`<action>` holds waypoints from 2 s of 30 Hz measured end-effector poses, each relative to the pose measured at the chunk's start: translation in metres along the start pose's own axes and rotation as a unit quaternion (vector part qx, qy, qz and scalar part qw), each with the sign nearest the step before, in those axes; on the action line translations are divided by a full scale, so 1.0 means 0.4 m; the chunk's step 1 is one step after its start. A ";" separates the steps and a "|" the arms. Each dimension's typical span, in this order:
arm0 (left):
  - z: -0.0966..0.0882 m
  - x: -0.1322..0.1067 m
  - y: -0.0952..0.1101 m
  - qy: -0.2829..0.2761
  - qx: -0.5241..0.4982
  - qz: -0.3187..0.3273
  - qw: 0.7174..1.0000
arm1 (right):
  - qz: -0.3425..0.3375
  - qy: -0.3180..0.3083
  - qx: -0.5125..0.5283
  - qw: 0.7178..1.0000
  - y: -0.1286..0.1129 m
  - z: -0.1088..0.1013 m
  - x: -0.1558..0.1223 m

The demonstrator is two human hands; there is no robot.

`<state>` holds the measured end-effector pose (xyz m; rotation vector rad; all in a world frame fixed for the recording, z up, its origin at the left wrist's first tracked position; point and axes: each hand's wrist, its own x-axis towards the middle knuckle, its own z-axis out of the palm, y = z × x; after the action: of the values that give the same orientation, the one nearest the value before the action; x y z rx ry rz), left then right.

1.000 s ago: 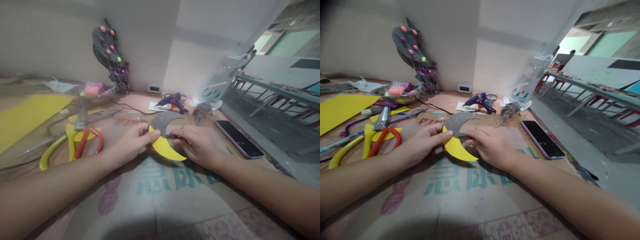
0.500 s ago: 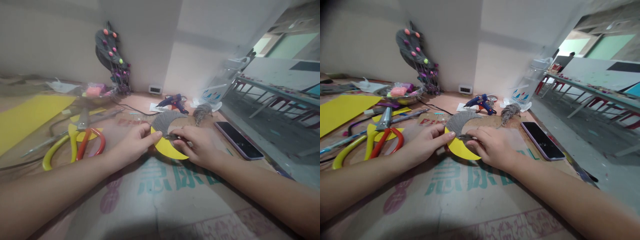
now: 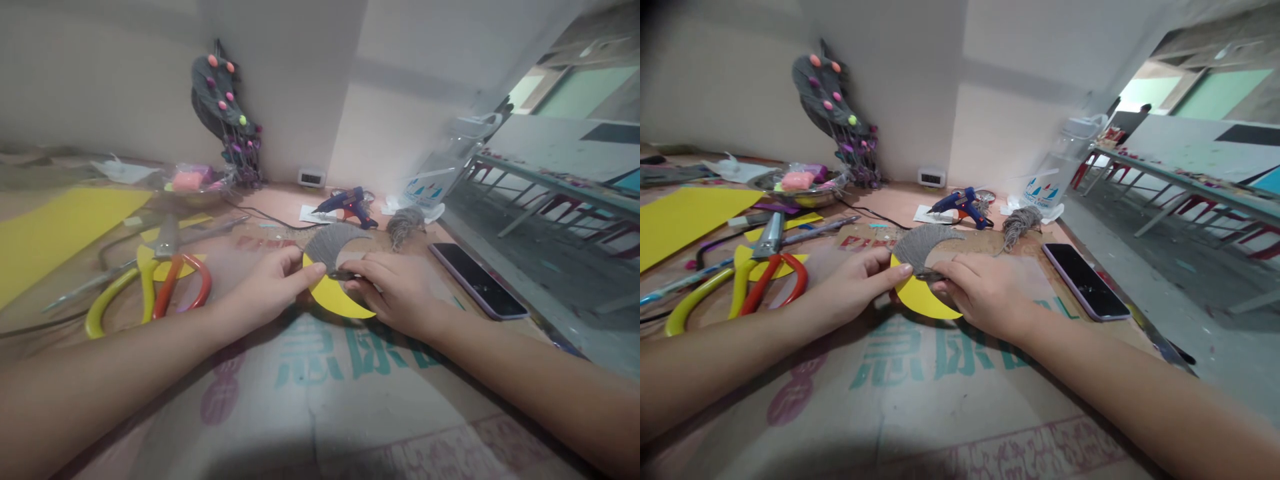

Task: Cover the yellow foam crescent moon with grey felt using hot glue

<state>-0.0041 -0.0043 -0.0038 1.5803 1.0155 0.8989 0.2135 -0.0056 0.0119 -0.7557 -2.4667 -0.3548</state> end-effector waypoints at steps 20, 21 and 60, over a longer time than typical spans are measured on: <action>0.001 0.000 0.001 0.004 -0.034 0.004 0.999 | 0.088 0.010 0.078 0.993 0.001 -0.006 -0.013; 0.002 0.000 0.003 0.005 -0.040 0.007 0.999 | 0.097 0.010 0.083 0.992 0.000 -0.006 -0.013; 0.007 -0.002 0.010 -0.055 0.030 0.038 0.997 | 0.249 -0.034 0.349 0.903 -0.044 0.013 0.012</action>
<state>-0.0012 -0.0067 -0.0006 1.7092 0.9184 0.8301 0.1977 -0.0157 0.0087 -1.0205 -2.1093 0.7182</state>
